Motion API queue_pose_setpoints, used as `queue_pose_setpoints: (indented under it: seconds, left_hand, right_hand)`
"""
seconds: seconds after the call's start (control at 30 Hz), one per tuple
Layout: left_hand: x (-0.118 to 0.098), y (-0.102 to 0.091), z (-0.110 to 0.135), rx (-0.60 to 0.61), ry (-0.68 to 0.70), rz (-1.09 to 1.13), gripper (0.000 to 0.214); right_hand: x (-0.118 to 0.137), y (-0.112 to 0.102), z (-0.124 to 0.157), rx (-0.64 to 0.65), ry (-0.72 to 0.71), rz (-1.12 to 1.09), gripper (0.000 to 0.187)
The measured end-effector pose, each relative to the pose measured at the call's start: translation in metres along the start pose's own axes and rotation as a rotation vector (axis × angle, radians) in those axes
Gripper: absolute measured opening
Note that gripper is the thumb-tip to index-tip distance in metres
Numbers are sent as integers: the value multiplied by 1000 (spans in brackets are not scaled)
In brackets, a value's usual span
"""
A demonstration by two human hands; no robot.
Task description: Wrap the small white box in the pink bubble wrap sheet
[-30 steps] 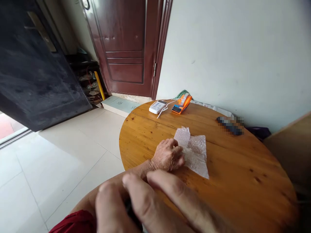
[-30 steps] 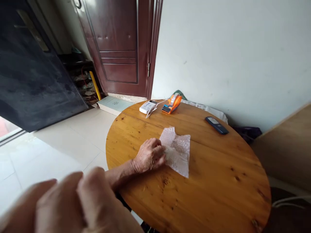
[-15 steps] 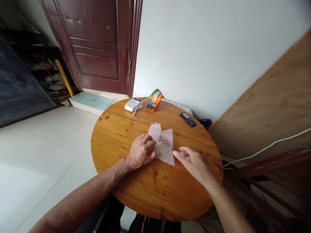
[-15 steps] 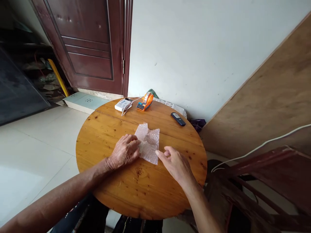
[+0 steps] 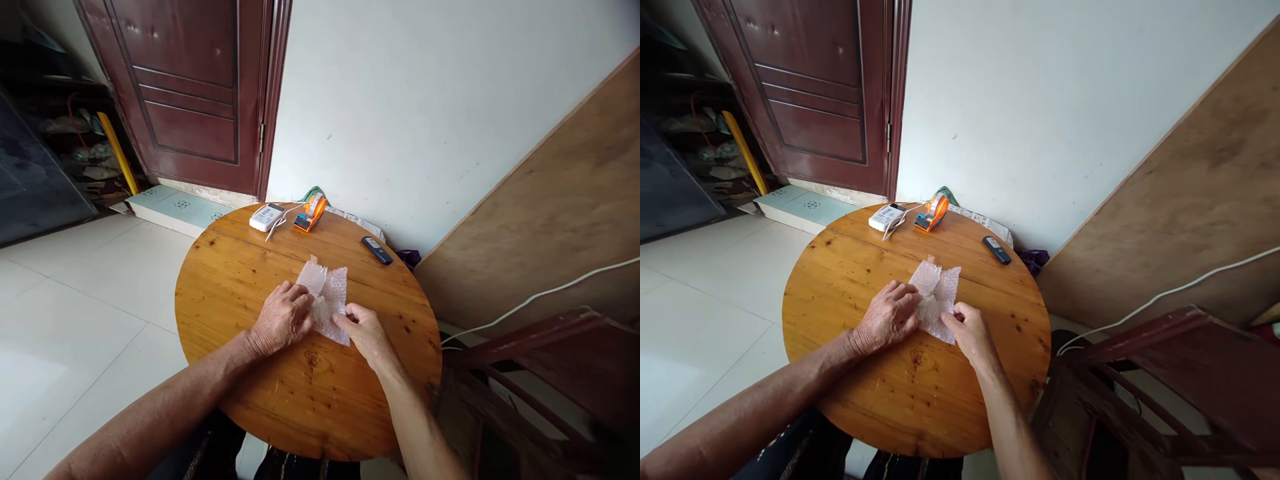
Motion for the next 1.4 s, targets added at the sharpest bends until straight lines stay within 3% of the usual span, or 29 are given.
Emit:
queue_pose_setpoints:
  seconds: [0.43, 0.63, 0.73, 0.83, 0.97, 1.13, 1.3, 1.4]
  left_hand:
    - [-15, 4, 0, 62, -92, -55, 11]
    - [-10, 5, 0, 96, -238, 234, 17]
    - [-5, 2, 2, 55, -323, 412, 38]
    - [0, -2, 3, 69, -466, 586, 55]
    - [4, -6, 1, 59, -626, 660, 36]
    - [3, -1, -1, 50, -591, 587, 29]
    - [4, 9, 1, 61, -583, 567, 29]
    - [3, 10, 2, 53, -554, 519, 36]
  right_hand:
    - [45, 17, 5, -107, -136, 27, 30]
    - [60, 24, -2, 30, -70, 5, 32]
    - [63, 21, 1, 146, -42, -22, 37]
    - [63, 19, 6, 232, -68, -11, 28]
    - [66, 23, 13, 238, -213, 137, 24]
    - [73, 27, 24, 110, -316, 421, 27]
    - [62, 15, 23, 210, -266, 122, 34]
    - [48, -1, 10, 103, -153, -35, 29]
Point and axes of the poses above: each hand's wrist, its own z-axis away from the middle knuckle, its own y-axis out of the palm, x = y × z, the point moved 3 cm from there along -z, towards the middle knuckle, and after that the axes turned 2 degrees about -y, right-handed, at the moved point
